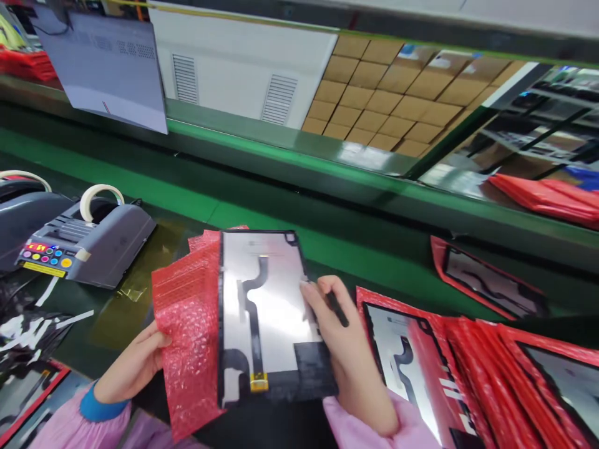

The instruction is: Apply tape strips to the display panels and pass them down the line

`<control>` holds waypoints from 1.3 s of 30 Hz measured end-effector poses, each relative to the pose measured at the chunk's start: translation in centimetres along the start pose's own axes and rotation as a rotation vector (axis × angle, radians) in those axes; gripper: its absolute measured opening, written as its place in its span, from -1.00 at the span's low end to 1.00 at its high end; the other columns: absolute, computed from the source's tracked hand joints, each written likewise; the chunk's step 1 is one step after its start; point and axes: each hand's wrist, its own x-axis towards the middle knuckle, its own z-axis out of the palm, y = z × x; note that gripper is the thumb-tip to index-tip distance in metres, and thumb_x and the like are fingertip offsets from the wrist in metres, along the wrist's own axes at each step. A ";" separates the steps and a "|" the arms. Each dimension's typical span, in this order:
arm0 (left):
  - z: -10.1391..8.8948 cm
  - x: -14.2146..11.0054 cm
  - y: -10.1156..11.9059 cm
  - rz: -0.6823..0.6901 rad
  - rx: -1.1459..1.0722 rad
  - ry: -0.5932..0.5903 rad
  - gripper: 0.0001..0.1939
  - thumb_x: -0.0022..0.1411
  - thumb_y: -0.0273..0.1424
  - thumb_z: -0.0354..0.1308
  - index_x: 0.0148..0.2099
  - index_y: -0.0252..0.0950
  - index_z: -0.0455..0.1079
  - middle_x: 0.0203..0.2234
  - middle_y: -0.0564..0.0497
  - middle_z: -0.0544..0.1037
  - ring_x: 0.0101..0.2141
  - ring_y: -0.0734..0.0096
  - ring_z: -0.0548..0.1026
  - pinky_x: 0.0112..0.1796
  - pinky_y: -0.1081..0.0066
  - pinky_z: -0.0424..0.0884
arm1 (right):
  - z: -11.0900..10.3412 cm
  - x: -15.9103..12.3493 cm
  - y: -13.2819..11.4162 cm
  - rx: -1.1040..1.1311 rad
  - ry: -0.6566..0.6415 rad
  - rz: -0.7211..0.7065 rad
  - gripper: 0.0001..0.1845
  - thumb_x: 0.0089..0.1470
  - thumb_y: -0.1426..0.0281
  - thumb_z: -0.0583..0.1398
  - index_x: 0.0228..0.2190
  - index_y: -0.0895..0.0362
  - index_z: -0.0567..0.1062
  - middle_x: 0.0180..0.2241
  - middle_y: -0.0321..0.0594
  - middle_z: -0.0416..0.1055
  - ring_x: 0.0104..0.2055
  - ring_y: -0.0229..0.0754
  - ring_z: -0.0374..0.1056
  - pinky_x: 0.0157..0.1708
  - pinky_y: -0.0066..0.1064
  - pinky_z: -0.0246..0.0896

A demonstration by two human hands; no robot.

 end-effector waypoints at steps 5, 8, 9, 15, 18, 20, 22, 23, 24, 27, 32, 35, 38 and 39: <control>-0.1 -0.6 -1.1 -0.005 -0.112 -0.198 -0.55 -0.01 -0.21 0.38 -0.07 -0.30 0.54 -0.25 -0.09 0.67 -0.23 0.11 0.62 -0.16 0.22 0.51 | 5.4 -2.2 1.5 0.066 -0.297 -0.119 -0.56 0.07 0.04 0.26 -0.47 0.03 0.18 -0.50 -0.41 0.09 -0.47 -0.28 0.07 -0.44 -0.46 0.11; 0.4 -1.2 -1.2 0.045 -0.037 -0.067 -0.54 0.00 -0.20 0.41 -0.07 -0.30 0.53 -0.21 -0.12 0.67 -0.12 -0.02 0.60 -0.05 0.14 0.48 | 7.3 -2.6 3.1 0.069 -0.372 -0.162 -0.58 0.11 0.05 0.22 -0.46 0.02 0.15 -0.50 -0.42 0.07 -0.49 -0.28 0.10 -0.45 -0.45 0.14; 0.6 -1.4 -1.1 0.056 0.013 -0.009 -0.53 -0.02 -0.25 0.44 -0.06 -0.30 0.53 -0.22 -0.11 0.67 -0.13 -0.02 0.61 -0.07 0.14 0.49 | 7.5 -2.5 3.5 0.085 -0.369 -0.156 -0.57 0.10 0.05 0.23 -0.43 0.01 0.14 -0.47 -0.41 0.12 -0.47 -0.27 0.15 -0.44 -0.44 0.17; 1.2 -1.4 0.7 0.166 0.301 0.084 -0.64 -0.12 -0.22 0.45 -0.26 -0.31 0.60 -0.33 -0.08 0.68 -0.19 -0.02 0.61 -0.13 0.20 0.53 | 5.7 -0.5 3.0 0.273 -0.435 0.024 -0.33 -0.17 0.03 0.43 -0.32 -0.04 0.09 -0.11 -0.25 0.29 -0.12 -0.18 0.34 -0.13 -0.30 0.32; 2.6 0.6 2.2 0.257 0.443 -0.025 -0.60 -0.11 -0.15 0.45 -0.25 -0.28 0.62 -0.30 -0.08 0.67 -0.17 -0.04 0.59 -0.09 0.18 0.52 | 4.6 1.2 1.8 0.371 -0.483 -0.014 -0.40 -0.09 0.05 0.40 -0.33 -0.04 0.10 -0.33 -0.40 0.20 -0.35 -0.29 0.27 -0.31 -0.43 0.28; 4.3 2.5 3.4 0.358 0.500 -0.090 -0.44 -0.08 -0.10 0.44 -0.04 -0.24 0.57 -0.21 -0.08 0.66 -0.10 -0.03 0.57 -0.01 0.16 0.48 | 4.2 3.5 0.9 0.356 -0.349 -0.155 -0.46 -0.01 0.11 0.37 -0.33 -0.04 0.09 -0.41 -0.44 0.13 -0.44 -0.32 0.17 -0.43 -0.49 0.20; 6.1 4.5 4.8 0.471 0.504 -0.123 -0.22 0.03 -0.08 0.39 0.26 -0.16 0.32 -0.02 -0.09 0.59 0.01 0.05 0.52 0.06 0.18 0.43 | 3.8 7.2 0.1 0.280 -0.196 -0.245 -0.50 0.01 0.13 0.34 -0.33 -0.05 0.09 -0.46 -0.47 0.08 -0.52 -0.32 0.10 -0.53 -0.50 0.11; 6.8 5.5 5.5 0.516 0.482 -0.142 -0.13 0.11 -0.08 0.34 0.38 -0.09 0.11 0.09 -0.10 0.52 0.04 0.09 0.49 0.06 0.18 0.42 | 3.6 9.6 -0.3 0.228 -0.124 -0.253 -0.50 0.00 0.11 0.33 -0.33 -0.05 0.09 -0.49 -0.48 0.07 -0.55 -0.32 0.07 -0.57 -0.50 0.08; 7.3 6.2 6.0 0.549 0.452 -0.164 -0.09 0.19 -0.09 0.29 0.44 -0.02 -0.10 0.18 -0.11 0.43 0.06 0.13 0.48 0.04 0.19 0.44 | 3.4 12.2 -0.7 0.179 -0.054 -0.247 -0.49 -0.03 0.09 0.33 -0.34 -0.05 0.09 -0.50 -0.50 0.07 -0.57 -0.32 0.05 -0.59 -0.49 0.06; 6.8 7.5 6.8 0.603 0.424 -0.211 -0.19 0.33 -0.13 0.15 0.44 0.05 -0.24 0.24 -0.18 0.33 -0.03 0.19 0.53 -0.14 0.25 0.53 | 2.8 20.2 -1.0 0.084 0.113 -0.166 -0.46 -0.08 0.03 0.29 -0.37 -0.04 0.05 -0.52 -0.52 0.09 -0.57 -0.32 0.09 -0.56 -0.48 0.10; 3.6 5.7 5.3 0.684 0.851 0.029 -0.77 0.37 -0.24 0.10 -0.02 -0.19 0.45 -0.21 -0.08 0.59 -0.26 0.28 0.57 -0.20 0.37 0.51 | 1.0 27.4 1.1 -0.050 0.172 -0.034 -0.47 -0.10 0.08 0.33 -0.44 -0.01 0.08 -0.57 -0.48 0.13 -0.53 -0.27 0.16 -0.53 -0.44 0.06; 2.5 4.0 3.6 0.830 1.176 0.017 -0.87 0.35 -0.37 0.10 -0.12 -0.16 0.47 -0.27 -0.03 0.60 -0.25 0.29 0.59 -0.19 0.43 0.51 | -1.5 26.7 2.4 -0.154 0.192 0.009 -0.50 -0.15 0.13 0.40 -0.46 0.03 0.20 -0.53 -0.32 0.30 -0.47 -0.20 0.26 -0.50 -0.40 0.06; 2.2 3.1 2.1 1.095 1.435 -0.278 -0.71 0.32 -0.49 0.06 0.02 -0.13 0.45 -0.14 -0.03 0.62 -0.12 0.28 0.57 -0.04 0.41 0.47 | -3.9 22.0 3.2 -0.178 0.181 0.017 -0.54 0.08 -0.07 0.18 -0.38 0.07 0.33 -0.49 -0.21 0.43 -0.51 -0.20 0.32 -0.50 -0.38 0.12; 2.3 3.0 1.7 1.169 1.490 -0.363 -0.68 0.33 -0.50 0.04 0.06 -0.14 0.44 -0.10 -0.03 0.61 -0.06 0.26 0.55 0.03 0.38 0.44 | -4.3 19.7 3.6 -0.149 0.146 0.024 -0.47 0.14 -0.14 0.05 -0.31 0.09 0.38 -0.50 -0.20 0.45 -0.56 -0.22 0.30 -0.52 -0.38 0.14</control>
